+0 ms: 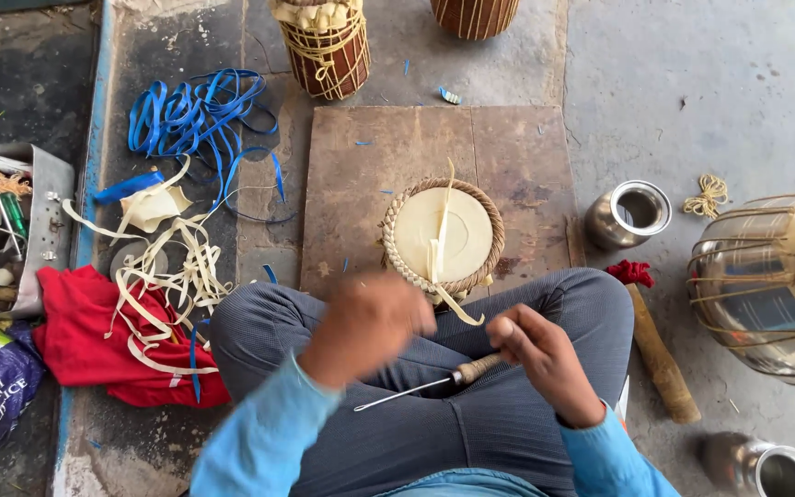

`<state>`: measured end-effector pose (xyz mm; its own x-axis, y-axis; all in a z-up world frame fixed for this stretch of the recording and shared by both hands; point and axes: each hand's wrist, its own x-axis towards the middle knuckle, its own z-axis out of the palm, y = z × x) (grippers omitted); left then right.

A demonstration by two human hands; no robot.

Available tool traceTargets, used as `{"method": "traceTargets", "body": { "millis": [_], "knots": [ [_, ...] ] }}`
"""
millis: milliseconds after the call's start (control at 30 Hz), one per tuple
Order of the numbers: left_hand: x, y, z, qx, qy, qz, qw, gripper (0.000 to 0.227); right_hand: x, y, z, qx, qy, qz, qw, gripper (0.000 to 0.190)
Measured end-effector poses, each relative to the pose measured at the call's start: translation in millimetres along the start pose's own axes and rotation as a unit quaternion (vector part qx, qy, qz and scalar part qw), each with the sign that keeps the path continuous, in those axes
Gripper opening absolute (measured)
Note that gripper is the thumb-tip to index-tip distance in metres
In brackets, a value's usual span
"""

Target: The person sits cross-legged on the floor and repairs a small drum by weaving a white strap around its rim. They use a metal tool to pull the strap through the existing weave and a wooden mallet to tighten the tension. The person works methodically around the drum's circumference, securing the strap in place.

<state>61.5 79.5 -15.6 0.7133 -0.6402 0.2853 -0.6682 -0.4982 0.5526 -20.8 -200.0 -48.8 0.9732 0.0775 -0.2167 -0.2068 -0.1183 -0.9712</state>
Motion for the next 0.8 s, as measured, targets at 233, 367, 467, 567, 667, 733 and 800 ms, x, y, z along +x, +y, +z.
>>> {"method": "traceTargets", "body": {
  "millis": [233,367,467,567,667,733,800],
  "knots": [
    [125,-32,12,0.090,-0.011,-0.211,0.973,0.036,43,-24,33,0.017,0.000,0.094,0.995,0.052],
    [146,-37,34,0.066,-0.071,-0.248,0.964,0.015,51,-30,43,-0.122,-0.013,0.071,0.990,0.039],
    [147,-48,42,0.000,-0.002,-0.091,0.996,0.019,51,-30,44,-0.104,-0.032,0.040,0.993,0.036],
    [143,-62,50,0.151,0.183,0.093,0.967,0.011,50,-26,45,-0.047,-0.040,0.074,0.995,0.036],
    [143,-71,60,0.059,0.088,0.046,0.993,0.026,47,-22,45,-0.020,-0.037,0.086,0.995,0.035],
    [140,-75,60,0.076,0.055,0.024,0.995,0.024,47,-16,45,-0.066,-0.033,0.017,0.997,0.036],
    [137,-72,59,0.084,0.040,0.013,0.996,0.023,38,-6,43,-0.042,-0.057,-0.012,0.997,0.036]
  ]
}}
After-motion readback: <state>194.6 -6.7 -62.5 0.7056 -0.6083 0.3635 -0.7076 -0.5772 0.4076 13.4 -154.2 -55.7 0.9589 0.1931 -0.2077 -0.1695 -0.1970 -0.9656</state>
